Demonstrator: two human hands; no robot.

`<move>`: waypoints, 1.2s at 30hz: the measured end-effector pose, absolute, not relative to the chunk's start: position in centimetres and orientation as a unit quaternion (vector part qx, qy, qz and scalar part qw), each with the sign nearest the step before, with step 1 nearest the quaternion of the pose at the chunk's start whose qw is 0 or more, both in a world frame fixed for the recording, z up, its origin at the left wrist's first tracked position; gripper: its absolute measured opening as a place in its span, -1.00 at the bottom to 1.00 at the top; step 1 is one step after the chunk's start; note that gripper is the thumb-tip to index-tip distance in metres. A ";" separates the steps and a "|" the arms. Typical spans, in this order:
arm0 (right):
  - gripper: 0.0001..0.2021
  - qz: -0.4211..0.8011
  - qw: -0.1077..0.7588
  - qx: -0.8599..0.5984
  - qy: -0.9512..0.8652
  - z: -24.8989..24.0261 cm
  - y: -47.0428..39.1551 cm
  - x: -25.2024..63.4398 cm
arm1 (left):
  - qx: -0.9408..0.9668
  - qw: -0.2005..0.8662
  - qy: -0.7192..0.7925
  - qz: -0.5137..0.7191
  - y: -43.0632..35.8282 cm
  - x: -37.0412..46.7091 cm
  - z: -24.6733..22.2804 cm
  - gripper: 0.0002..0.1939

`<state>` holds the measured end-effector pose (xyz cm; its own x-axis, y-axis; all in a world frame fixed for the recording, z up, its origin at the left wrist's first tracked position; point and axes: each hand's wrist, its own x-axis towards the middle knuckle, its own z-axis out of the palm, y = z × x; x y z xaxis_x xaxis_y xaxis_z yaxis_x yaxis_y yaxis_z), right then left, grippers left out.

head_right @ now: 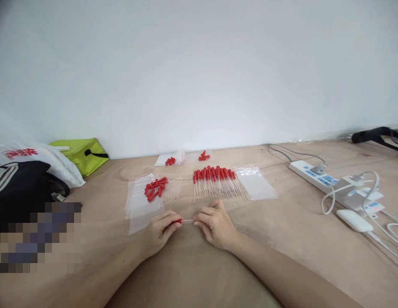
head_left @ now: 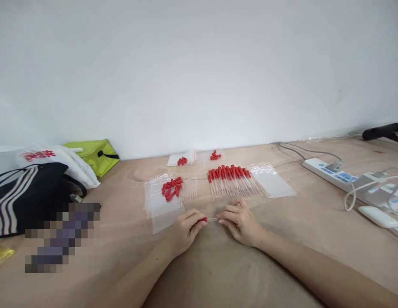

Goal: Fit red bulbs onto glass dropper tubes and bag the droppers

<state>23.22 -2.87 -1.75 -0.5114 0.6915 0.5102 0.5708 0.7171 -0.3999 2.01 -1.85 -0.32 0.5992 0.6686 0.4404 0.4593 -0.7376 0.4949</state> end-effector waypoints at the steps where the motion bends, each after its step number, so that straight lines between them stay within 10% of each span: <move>1: -0.82 0.091 0.329 -0.360 -0.868 -1.7 -2.8 23.3 | 0.882 0.165 0.317 0.306 -1.9 2.0 -0.3 -0.79; 36: -0.80 -0.045 0.208 -0.431 -0.877 -0.1 -2.9 21.8 | 0.858 0.093 0.384 0.330 -1.3 2.2 -1.0 -0.83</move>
